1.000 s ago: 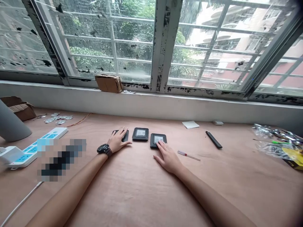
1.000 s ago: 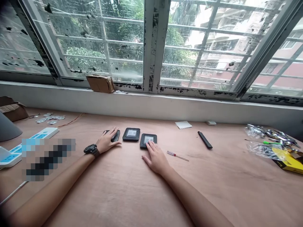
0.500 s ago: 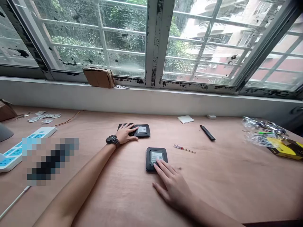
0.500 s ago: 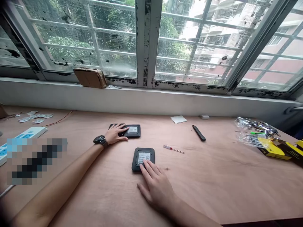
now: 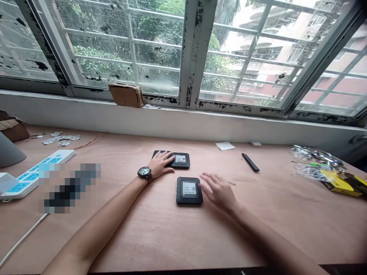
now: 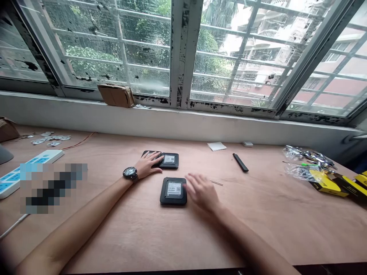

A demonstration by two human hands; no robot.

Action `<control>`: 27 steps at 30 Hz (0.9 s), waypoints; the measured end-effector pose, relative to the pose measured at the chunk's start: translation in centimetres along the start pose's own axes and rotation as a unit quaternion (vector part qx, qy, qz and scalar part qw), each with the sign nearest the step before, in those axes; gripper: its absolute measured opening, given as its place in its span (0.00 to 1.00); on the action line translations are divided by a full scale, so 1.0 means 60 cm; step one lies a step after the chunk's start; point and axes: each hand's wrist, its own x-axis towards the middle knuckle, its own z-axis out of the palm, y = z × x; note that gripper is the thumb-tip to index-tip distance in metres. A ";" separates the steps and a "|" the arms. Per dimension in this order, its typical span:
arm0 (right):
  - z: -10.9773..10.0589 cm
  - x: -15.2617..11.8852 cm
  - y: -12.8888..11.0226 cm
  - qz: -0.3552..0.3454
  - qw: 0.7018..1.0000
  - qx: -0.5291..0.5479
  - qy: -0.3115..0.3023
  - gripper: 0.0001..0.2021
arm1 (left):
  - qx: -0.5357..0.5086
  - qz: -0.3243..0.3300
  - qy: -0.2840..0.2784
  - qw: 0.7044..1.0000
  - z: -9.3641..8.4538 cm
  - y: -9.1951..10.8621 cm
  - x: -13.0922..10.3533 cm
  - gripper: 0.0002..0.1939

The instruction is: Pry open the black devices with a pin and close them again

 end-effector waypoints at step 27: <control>0.023 0.005 0.112 0.211 0.972 0.071 0.072 0.18 | -0.162 0.134 -0.054 0.976 -0.050 0.164 -0.123 0.27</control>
